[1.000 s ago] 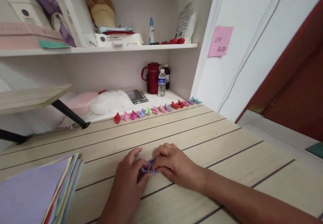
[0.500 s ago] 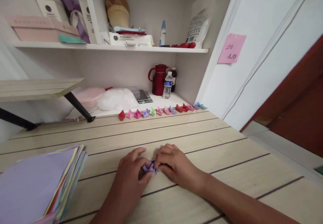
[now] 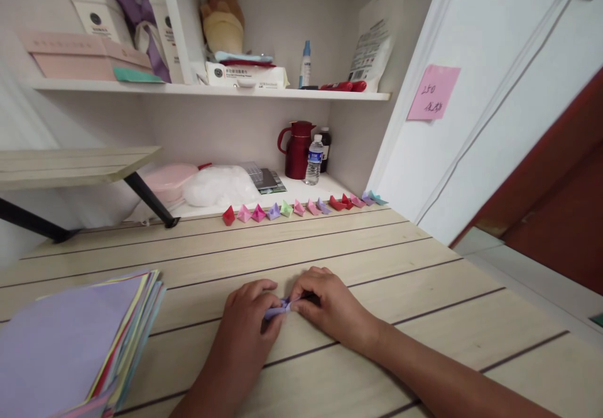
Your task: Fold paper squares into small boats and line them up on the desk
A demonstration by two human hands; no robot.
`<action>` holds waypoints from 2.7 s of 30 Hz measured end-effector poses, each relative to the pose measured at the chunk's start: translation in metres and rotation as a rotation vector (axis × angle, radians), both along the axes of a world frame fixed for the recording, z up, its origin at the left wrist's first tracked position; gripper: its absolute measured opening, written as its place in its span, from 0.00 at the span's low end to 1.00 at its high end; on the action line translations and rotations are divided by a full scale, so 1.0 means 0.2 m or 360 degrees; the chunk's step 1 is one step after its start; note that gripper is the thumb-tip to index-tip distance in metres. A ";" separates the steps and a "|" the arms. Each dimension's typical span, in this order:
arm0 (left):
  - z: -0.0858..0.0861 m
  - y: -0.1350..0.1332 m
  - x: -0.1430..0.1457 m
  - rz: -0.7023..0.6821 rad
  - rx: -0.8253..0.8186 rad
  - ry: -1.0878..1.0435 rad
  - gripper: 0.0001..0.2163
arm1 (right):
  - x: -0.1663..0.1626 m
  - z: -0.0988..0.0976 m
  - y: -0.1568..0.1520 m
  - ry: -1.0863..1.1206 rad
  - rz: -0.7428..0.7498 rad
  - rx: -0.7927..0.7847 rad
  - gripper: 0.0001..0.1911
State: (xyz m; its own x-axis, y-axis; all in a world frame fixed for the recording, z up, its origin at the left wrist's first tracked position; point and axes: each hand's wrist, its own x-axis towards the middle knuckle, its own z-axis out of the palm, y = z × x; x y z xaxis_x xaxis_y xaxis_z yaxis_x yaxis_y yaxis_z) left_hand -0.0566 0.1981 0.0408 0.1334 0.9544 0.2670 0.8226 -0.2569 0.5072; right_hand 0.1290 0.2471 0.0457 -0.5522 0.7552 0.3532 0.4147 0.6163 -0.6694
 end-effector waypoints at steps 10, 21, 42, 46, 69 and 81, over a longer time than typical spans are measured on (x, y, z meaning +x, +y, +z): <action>0.01 -0.01 0.02 0.0011 0.0002 0.0031 0.07 | -0.02 0.00 -0.01 0.0040 -0.0086 -0.0150 0.22; 0.02 -0.02 0.02 -0.0064 0.0022 0.0070 0.07 | -0.03 0.00 0.00 -0.0100 -0.0132 -0.0108 0.21; 0.01 -0.03 0.00 -0.0084 0.0208 -0.0083 0.08 | -0.01 0.02 -0.04 0.0264 0.0004 -0.0192 0.13; 0.01 -0.03 0.00 -0.0102 0.0226 -0.0115 0.07 | -0.01 0.02 -0.05 0.0301 -0.0017 -0.0211 0.12; 0.00 -0.04 0.06 0.0064 0.0453 -0.0349 0.11 | 0.00 0.00 -0.03 0.0508 0.0062 -0.0424 0.18; 0.00 -0.03 0.06 0.0172 0.0227 -0.0681 0.10 | 0.00 0.02 -0.03 0.0502 -0.0131 -0.0559 0.16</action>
State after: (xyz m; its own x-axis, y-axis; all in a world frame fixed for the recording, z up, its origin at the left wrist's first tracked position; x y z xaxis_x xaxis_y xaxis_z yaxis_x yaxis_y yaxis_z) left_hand -0.0437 0.1928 0.0398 -0.1157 0.9064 0.4063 0.5732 -0.2732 0.7725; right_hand 0.1290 0.2410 0.0493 -0.3927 0.8955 0.2096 0.1956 0.3041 -0.9324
